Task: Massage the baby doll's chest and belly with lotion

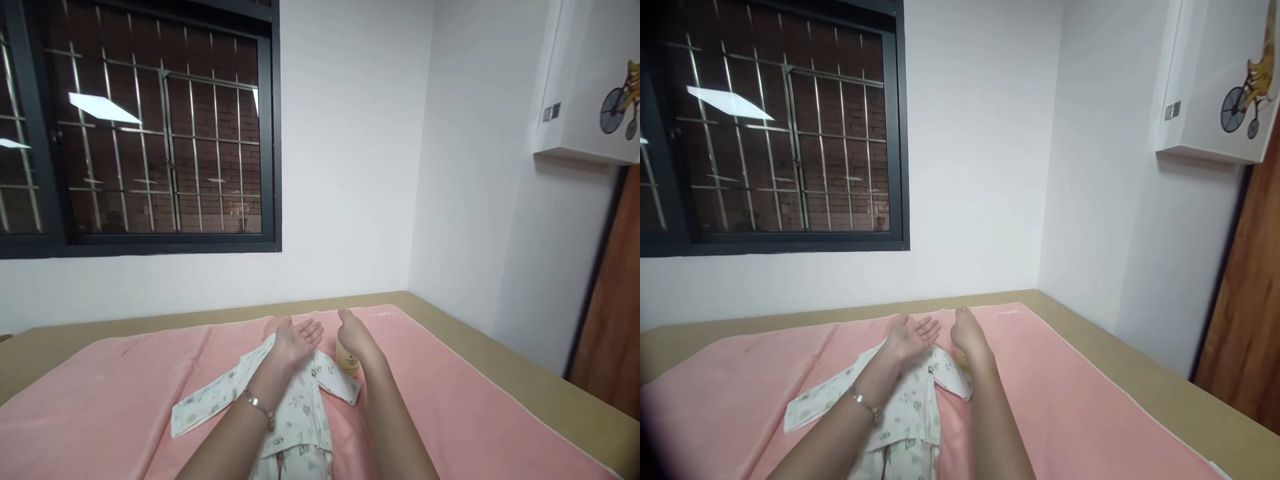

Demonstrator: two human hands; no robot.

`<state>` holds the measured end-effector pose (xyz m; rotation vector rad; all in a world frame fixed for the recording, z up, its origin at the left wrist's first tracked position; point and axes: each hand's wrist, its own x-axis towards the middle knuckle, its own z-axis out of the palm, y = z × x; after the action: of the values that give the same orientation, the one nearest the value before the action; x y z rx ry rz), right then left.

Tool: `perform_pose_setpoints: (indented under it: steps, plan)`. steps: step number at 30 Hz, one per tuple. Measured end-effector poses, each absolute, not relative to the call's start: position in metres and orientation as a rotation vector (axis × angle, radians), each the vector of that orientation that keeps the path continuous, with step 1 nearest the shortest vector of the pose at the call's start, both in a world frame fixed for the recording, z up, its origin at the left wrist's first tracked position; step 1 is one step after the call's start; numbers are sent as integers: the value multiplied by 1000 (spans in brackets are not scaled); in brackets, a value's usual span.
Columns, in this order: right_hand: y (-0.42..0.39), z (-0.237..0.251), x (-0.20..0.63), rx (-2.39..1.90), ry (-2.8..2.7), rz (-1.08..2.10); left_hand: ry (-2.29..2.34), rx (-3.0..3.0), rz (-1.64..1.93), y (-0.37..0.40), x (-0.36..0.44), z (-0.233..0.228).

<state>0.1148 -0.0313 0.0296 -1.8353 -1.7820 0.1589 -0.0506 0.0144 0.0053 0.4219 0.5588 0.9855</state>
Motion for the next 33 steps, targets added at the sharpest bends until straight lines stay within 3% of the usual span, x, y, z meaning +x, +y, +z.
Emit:
perform_pose_setpoints:
  steps: [10, 24, 29, 33]
  plan:
    - [-29, 24, 121, -1997, -1875, 11, 564, 326, 888, 6, 15, -8]
    - [-46, 41, 90, -2106, -1767, -24, 674, 341, 961, -54, -127, 1]
    - [-54, 37, 35, -1791, -1845, -35, 814, 450, 1086, -47, -148, 7]
    - [-88, 27, -20, -1324, -2147, 46, 579, 499, 1039, -61, -143, 14]
